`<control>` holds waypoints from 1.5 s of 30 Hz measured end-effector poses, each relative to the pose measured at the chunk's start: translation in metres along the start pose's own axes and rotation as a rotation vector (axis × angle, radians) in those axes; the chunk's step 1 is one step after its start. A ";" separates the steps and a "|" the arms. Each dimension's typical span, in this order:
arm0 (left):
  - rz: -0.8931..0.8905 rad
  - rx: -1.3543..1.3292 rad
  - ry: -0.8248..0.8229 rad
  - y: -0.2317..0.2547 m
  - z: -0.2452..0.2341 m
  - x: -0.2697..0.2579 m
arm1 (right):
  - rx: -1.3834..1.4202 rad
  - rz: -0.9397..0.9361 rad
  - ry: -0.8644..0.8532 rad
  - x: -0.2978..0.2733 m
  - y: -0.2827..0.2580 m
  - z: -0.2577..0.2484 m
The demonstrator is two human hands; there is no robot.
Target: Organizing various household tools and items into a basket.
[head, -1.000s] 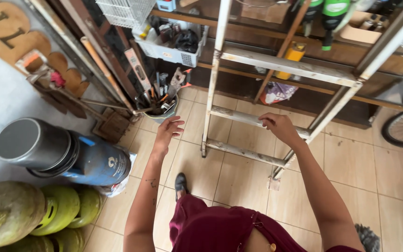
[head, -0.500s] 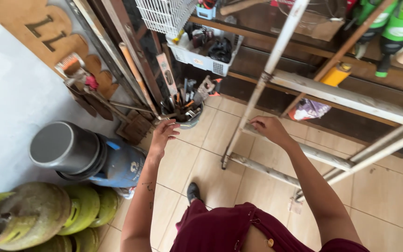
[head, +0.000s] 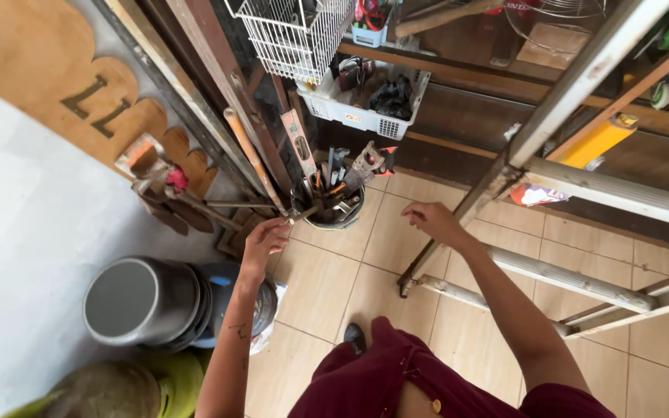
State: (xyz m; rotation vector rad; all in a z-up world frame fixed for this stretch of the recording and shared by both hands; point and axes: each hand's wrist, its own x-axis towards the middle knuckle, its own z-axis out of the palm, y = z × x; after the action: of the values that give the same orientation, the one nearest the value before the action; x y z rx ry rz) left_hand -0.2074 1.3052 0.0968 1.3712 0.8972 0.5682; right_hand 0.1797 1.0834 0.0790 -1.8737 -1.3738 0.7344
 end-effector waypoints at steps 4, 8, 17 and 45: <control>-0.033 -0.017 0.000 -0.008 -0.009 0.039 | 0.076 0.045 -0.066 0.026 0.011 0.017; -0.037 -0.073 -0.020 -0.018 -0.011 0.079 | 0.067 0.132 -0.089 0.059 0.025 0.021; -0.085 -0.130 0.009 -0.027 -0.012 0.164 | 0.154 0.181 -0.078 0.164 0.059 0.012; -0.663 -0.102 0.212 -0.323 -0.069 0.331 | 0.564 0.633 -0.151 0.335 0.368 0.282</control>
State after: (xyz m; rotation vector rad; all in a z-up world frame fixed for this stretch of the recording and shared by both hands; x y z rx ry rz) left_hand -0.1256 1.5616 -0.2851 0.8536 1.3945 0.2398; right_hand 0.2647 1.3861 -0.3984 -1.7908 -0.5278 1.4273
